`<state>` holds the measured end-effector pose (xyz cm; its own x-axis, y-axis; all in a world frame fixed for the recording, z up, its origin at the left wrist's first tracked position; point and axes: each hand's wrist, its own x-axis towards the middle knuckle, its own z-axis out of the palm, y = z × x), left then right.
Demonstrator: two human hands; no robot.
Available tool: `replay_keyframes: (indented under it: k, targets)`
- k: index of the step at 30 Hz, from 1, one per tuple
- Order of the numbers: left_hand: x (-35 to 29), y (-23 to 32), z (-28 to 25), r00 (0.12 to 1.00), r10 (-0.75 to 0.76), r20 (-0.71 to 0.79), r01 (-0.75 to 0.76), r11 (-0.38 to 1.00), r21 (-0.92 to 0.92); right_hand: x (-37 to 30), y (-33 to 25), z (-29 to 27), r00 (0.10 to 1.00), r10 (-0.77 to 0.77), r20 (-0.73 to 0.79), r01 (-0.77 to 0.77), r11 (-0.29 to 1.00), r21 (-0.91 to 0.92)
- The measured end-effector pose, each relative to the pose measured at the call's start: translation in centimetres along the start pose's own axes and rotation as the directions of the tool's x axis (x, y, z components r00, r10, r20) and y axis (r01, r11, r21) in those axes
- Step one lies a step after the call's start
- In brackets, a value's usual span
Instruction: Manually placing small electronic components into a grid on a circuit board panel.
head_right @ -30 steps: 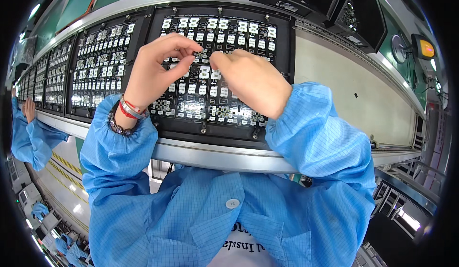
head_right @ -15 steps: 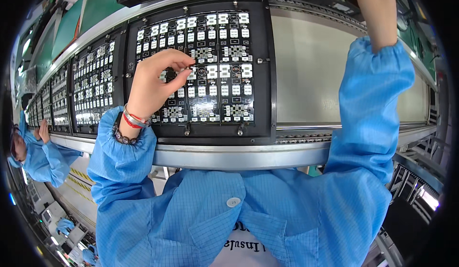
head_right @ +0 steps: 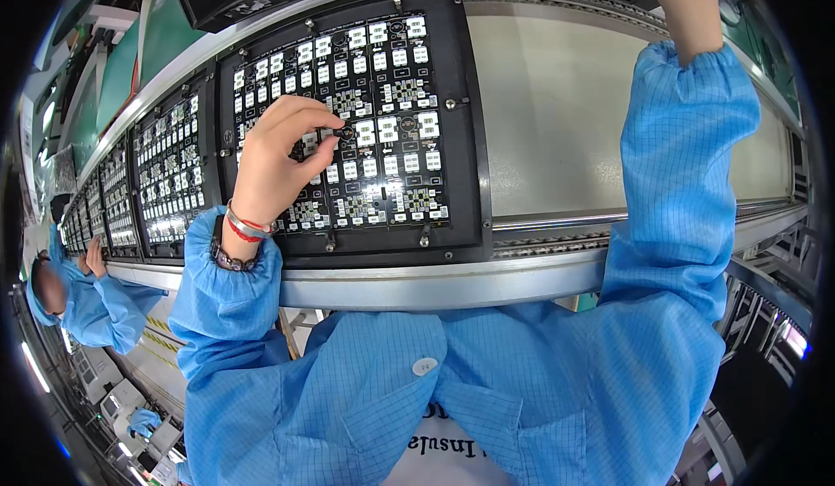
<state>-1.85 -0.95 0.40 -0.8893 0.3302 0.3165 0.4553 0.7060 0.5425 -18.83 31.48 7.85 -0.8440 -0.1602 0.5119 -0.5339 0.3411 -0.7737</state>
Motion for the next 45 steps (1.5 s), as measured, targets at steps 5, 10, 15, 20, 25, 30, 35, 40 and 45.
replay_keyframes:
  k: [5, 10, 15, 20, 25, 30, 35, 40, 45]
  targets:
    - [0.1, 0.1, -0.2, 0.999, 0.023, 0.029, -0.023, 1.000, 0.011, 0.1, -0.4, -0.3, 1.000, 0.000, -0.014, 0.000, 1.000, -0.008]
    - [0.2, -0.1, -0.2, 0.997, 0.064, 0.048, -0.065, 0.998, 0.015, 0.2, -0.3, -0.2, 1.000, 0.004, -0.018, -0.004, 1.000, -0.004]
    - [0.3, 0.0, -0.1, 0.991, 0.107, 0.078, -0.107, 0.994, 0.001, 1.2, 0.9, -1.0, 1.000, 0.023, -0.017, -0.022, 0.999, 0.039]
    - [0.4, 0.4, -0.4, 0.992, 0.081, 0.102, -0.086, 0.995, 0.045, 3.5, 4.5, -1.3, 0.997, 0.009, 0.077, -0.004, 0.998, -0.063]
    - [0.6, 1.0, -0.3, 0.993, 0.065, 0.100, -0.074, 0.993, 0.095, 4.8, 10.4, -0.7, 0.978, 0.168, 0.125, -0.141, 0.969, -0.201]
    - [0.4, 1.4, -0.2, 0.992, 0.043, 0.115, -0.055, 0.993, 0.108, 5.5, 17.4, -0.2, 0.807, 0.292, 0.514, -0.011, 0.877, -0.480]
    - [0.7, 2.3, -1.2, 0.973, 0.102, 0.205, -0.143, 0.970, 0.198, 4.6, 11.0, 0.3, 0.853, 0.268, 0.448, 0.047, 0.815, -0.578]
    - [3.5, 5.7, -3.7, 0.931, 0.008, 0.365, -0.175, 0.887, 0.427, 4.0, 10.6, 0.1, 0.947, 0.085, 0.308, 0.083, 0.866, -0.493]
    - [12.5, 5.7, -3.2, 0.904, 0.379, 0.199, -0.428, 0.778, 0.460, 3.6, 9.1, -0.8, 0.975, 0.070, 0.211, 0.040, 0.879, -0.475]
